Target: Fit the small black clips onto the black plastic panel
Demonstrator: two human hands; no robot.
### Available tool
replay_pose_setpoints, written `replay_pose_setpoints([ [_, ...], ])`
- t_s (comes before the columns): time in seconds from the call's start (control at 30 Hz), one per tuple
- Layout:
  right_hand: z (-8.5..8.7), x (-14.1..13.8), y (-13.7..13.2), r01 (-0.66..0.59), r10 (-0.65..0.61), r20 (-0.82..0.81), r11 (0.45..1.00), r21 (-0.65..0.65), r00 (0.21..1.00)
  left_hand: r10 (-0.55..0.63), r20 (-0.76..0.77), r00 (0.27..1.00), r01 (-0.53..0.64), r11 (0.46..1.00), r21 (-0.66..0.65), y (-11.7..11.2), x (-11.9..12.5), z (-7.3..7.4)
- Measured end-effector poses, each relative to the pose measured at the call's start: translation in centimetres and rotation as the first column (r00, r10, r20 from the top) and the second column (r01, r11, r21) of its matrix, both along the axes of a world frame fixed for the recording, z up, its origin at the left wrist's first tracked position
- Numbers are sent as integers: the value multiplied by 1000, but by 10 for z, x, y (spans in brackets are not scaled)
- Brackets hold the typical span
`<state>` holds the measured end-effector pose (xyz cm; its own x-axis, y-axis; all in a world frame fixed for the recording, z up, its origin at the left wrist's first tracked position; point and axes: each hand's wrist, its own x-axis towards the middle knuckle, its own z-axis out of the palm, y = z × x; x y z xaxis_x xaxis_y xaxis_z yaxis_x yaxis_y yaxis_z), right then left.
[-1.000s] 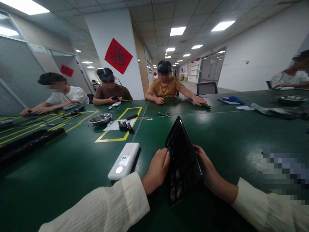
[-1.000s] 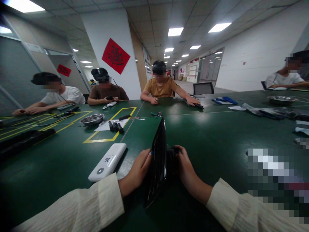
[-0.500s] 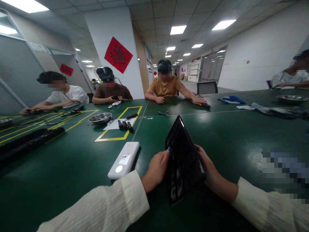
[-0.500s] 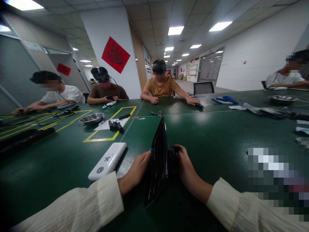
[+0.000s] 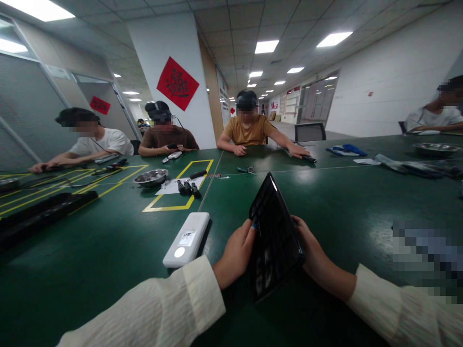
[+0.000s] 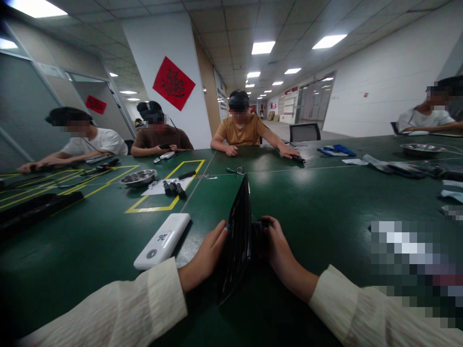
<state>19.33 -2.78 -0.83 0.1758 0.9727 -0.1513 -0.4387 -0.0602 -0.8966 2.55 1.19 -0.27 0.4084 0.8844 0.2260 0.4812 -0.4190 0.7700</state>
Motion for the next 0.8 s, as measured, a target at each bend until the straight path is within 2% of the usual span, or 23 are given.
replay_pose_setpoints([
  [0.2,4,-1,-2,3,-3,4,1000,-27,1000,0,-11,1000,-1,1000,-30,5,-1,-5],
  [0.43,8,-2,-3,35,-35,20,999,-29,999,-16,88,996,30,986,-162,6,-1,-6],
  [0.67,5,-1,-2,24,-24,13,1000,-20,1000,10,15,1000,-7,990,-141,3,-2,-2],
  [0.8,2,-1,0,27,-27,-17,999,-17,999,33,26,999,-31,997,-66,2,-2,-1],
])
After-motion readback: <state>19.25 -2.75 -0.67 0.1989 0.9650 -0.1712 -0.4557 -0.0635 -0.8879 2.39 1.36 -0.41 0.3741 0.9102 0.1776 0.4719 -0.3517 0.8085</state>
